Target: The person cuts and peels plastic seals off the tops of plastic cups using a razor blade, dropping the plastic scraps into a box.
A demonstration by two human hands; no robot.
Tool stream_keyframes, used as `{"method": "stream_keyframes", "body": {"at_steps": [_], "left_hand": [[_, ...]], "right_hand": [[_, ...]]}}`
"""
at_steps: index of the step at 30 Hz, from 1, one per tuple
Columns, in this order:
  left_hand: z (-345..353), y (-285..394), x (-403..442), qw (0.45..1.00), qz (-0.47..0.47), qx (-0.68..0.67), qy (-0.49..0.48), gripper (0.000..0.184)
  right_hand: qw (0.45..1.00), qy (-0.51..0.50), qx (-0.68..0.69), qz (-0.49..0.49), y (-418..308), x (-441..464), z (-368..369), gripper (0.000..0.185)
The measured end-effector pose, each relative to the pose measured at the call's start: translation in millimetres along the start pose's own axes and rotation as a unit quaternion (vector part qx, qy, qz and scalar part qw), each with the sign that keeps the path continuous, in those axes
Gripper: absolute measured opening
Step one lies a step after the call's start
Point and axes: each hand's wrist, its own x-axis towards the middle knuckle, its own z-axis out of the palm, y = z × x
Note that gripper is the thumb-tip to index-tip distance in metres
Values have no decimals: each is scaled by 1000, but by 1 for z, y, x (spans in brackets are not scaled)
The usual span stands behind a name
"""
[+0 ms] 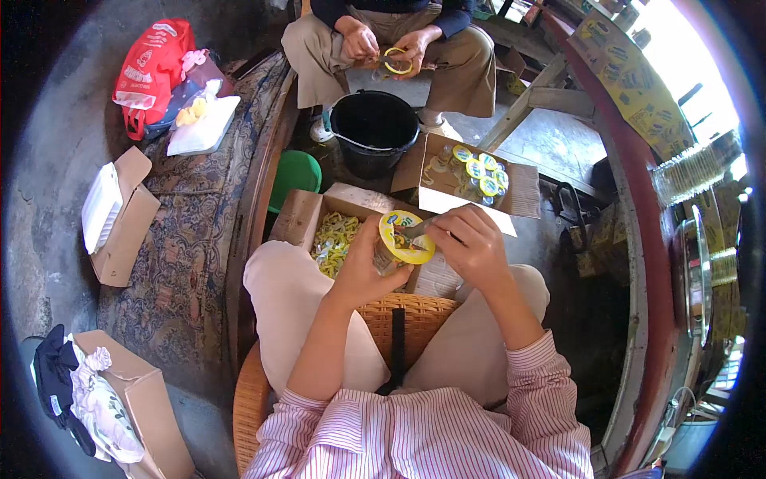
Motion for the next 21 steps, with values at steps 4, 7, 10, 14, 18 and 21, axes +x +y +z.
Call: {"method": "stream_keyframes", "body": {"at_steps": [4,7,10,14,18,21], "left_hand": [[-3,3,1,1000,4,28,0,53],[-5,15,1,1000,-9,24,-4,54],[-6,19,2,998,-32,23,-39,61],[-7,23,2,996,-51,65,-44,68],[-5,17,0,997,-43,64,-12,65],[-4,18,0,999,-7,51,5,56]], "right_hand": [[999,-25,-10,-25,3,-3,-2,26],[998,-48,-19,-31,-1,2,-10,39],[996,-50,-39,-60,0,1,-10,49],[997,-43,-26,-65,-2,3,-8,52],[997,-26,-14,-65,2,-2,-1,54],[998,-20,-9,-54,1,-6,3,55]]}}
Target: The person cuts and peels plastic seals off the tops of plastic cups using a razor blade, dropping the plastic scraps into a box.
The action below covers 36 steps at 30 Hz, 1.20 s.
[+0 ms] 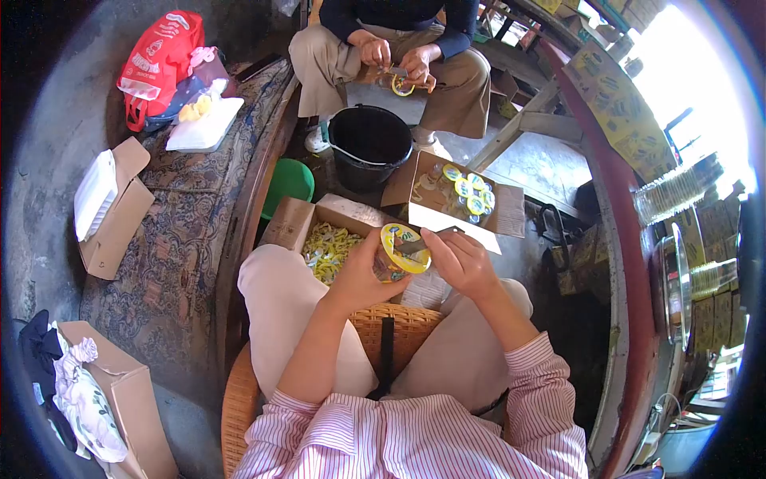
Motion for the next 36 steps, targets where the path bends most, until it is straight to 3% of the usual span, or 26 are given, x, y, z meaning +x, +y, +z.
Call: {"method": "stream_keyframes", "body": {"at_steps": [6,12,18,21,36], "left_hand": [[-5,-1,0,991,-83,-66,-83,66],[-2,-1,-5,991,-40,-114,-58,60],[-1,2,-6,971,-77,-214,-79,62],[0,-2,-4,992,-34,-102,-62,62],[2,-6,-9,966,-89,-202,-135,66]], "right_hand": [[1000,16,15,8,-1,-3,4,56],[999,36,25,-4,1,-6,3,54],[998,56,35,19,-5,-3,-2,53],[998,37,41,32,-3,-5,-7,52],[1000,-8,20,2,-2,-1,-10,58]]}}
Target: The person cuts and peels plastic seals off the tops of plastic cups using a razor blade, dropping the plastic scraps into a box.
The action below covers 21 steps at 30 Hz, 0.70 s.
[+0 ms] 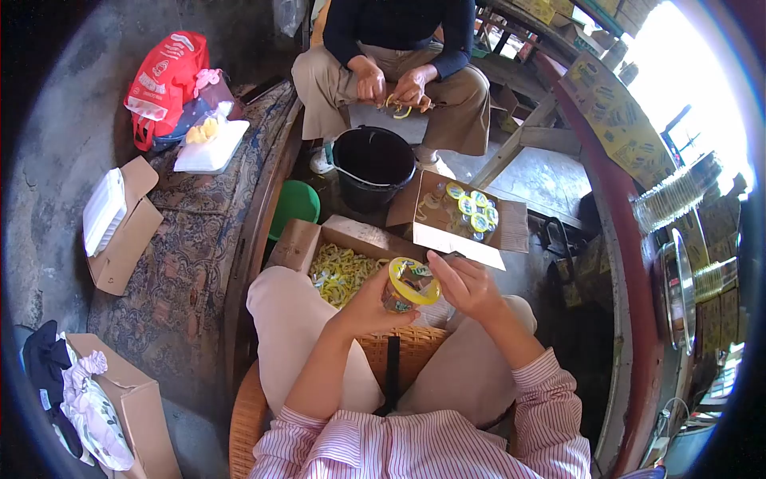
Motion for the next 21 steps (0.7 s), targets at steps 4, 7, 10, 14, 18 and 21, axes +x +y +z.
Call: {"method": "stream_keyframes", "body": {"at_steps": [4,7,10,14,18,21], "left_hand": [[-2,1,-1,999,-8,-19,-26,64],[-4,-4,-2,998,-16,-40,-53,63],[-4,4,-1,999,15,-35,-26,64],[-8,13,0,1000,-7,-22,-7,68],[-5,5,-2,1000,-12,-15,-15,69],[-2,2,-2,997,-30,-60,-41,66]], "right_hand": [[1000,11,12,-14,-1,3,0,57],[1000,17,22,-10,-1,2,1,57],[1000,17,23,-3,-1,0,-2,56],[1000,6,-5,4,3,-2,-9,56],[1000,17,4,-18,1,-4,-4,55],[999,21,11,-23,-3,-4,-2,56]]}}
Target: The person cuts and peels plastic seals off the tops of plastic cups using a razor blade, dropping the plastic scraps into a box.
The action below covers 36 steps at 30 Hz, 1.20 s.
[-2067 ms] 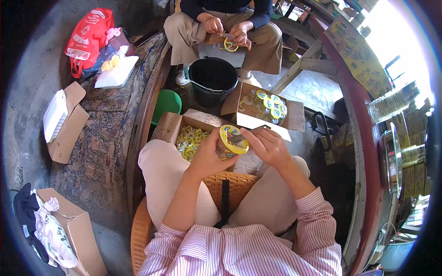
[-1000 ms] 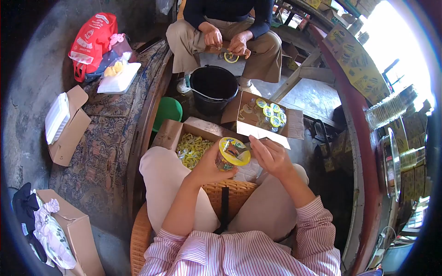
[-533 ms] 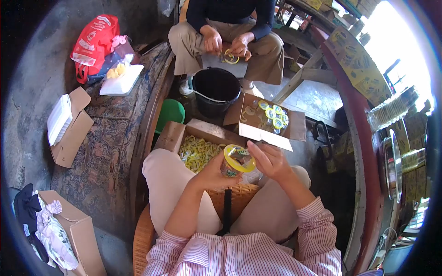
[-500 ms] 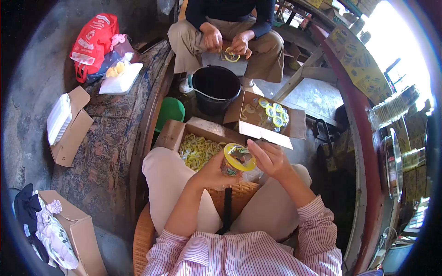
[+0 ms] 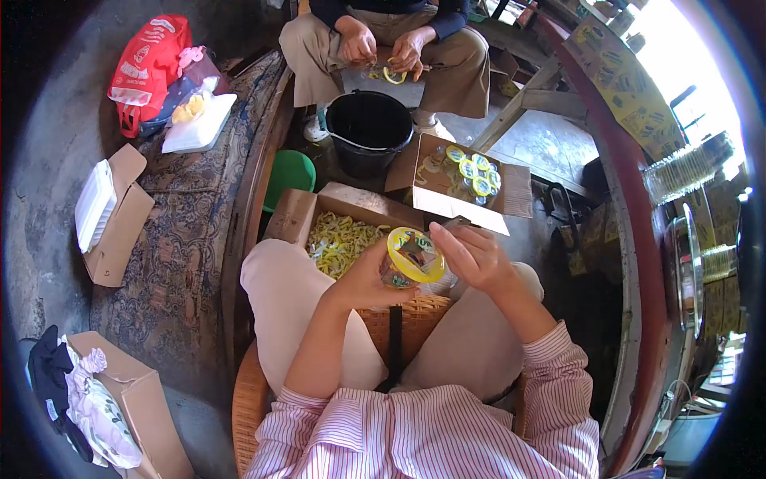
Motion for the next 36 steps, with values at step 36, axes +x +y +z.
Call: {"method": "stream_keyframes", "body": {"at_steps": [36], "left_hand": [[6,-11,11,987,73,106,99,60]], "right_hand": [[998,18,-33,40,5,2,-3,57]]}}
